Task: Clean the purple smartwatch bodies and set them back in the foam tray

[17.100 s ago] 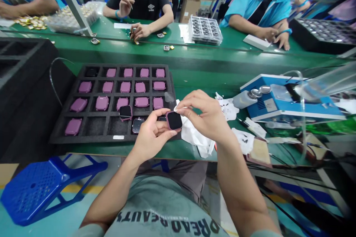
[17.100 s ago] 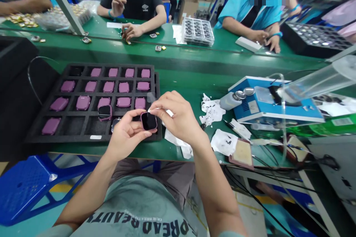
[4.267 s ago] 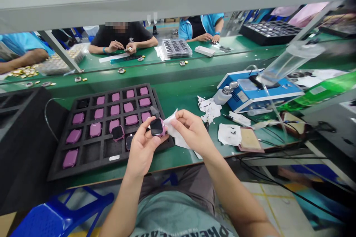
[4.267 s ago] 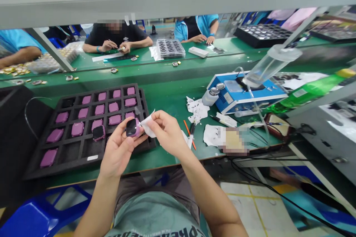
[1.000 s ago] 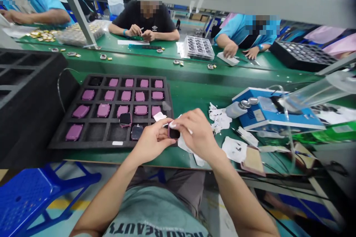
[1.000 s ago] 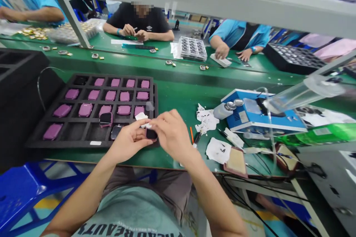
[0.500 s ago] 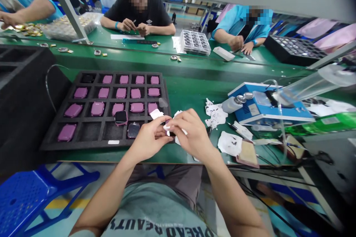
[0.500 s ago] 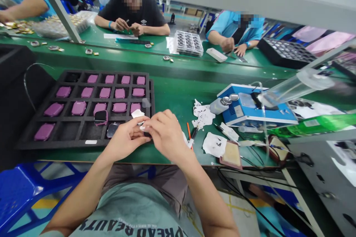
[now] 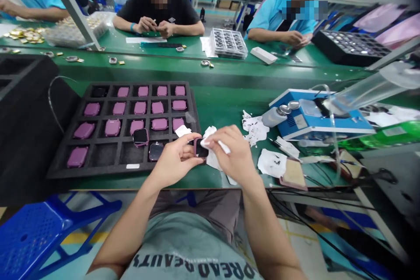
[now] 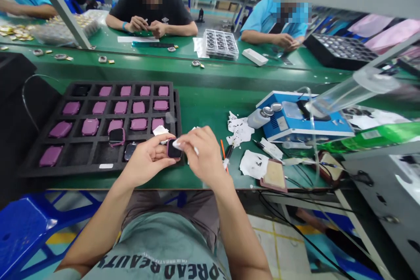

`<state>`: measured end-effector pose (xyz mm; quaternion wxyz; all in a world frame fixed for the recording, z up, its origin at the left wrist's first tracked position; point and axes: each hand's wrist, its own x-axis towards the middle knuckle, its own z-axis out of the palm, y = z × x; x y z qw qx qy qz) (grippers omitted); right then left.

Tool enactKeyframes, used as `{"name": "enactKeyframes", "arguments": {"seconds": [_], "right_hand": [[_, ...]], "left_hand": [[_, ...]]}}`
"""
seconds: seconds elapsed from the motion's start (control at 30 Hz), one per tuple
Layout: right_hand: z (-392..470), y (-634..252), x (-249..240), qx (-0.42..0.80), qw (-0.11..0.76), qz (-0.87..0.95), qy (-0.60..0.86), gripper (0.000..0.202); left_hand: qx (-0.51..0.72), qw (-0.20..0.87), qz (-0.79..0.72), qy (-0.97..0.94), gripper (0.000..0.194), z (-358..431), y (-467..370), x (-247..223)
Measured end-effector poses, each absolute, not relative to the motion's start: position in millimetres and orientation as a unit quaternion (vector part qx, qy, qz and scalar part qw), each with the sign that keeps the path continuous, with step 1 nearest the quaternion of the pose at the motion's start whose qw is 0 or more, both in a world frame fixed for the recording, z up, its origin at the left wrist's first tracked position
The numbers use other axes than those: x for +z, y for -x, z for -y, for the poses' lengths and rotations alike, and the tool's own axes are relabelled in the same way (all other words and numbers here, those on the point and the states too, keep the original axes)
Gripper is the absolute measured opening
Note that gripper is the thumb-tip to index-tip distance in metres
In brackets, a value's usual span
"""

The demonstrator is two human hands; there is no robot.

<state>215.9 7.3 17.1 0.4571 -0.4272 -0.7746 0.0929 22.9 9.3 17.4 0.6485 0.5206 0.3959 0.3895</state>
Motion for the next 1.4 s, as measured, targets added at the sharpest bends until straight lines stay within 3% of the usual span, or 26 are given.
{"name": "enactKeyframes", "arguments": {"seconds": [0.2,0.43,0.67,0.8,1.0,1.4], "right_hand": [[-34.7,-233.2,3.8,0.139,0.472,0.716,0.495,0.01],[6.9,-227.8,13.9,0.213,0.521,0.723,0.401,0.01],[-44.2,-208.0,-1.1,0.221,0.535,0.683,0.445,0.01],[-42.9,-212.8,-2.0,0.278,0.593,0.618,0.435,0.009],[-15.7,-203.4,10.0,0.359,0.599,0.615,0.366,0.011],[-12.3,-199.5,20.3,0.246,0.569,0.704,0.346,0.012]], "left_hand": [[0.387,0.671,-0.404,-0.486,0.066,-8.7,-22.5,20.5],[0.395,0.697,-0.375,-0.466,0.068,-11.1,-19.1,19.9],[0.394,0.693,-0.396,-0.455,0.075,-9.5,-12.6,23.6],[0.401,0.695,-0.407,-0.436,0.081,-10.8,-10.6,25.0],[0.424,0.694,-0.393,-0.429,0.075,-13.5,-10.5,24.9],[0.432,0.7,-0.377,-0.426,0.075,-14.4,-6.5,24.6]]}}
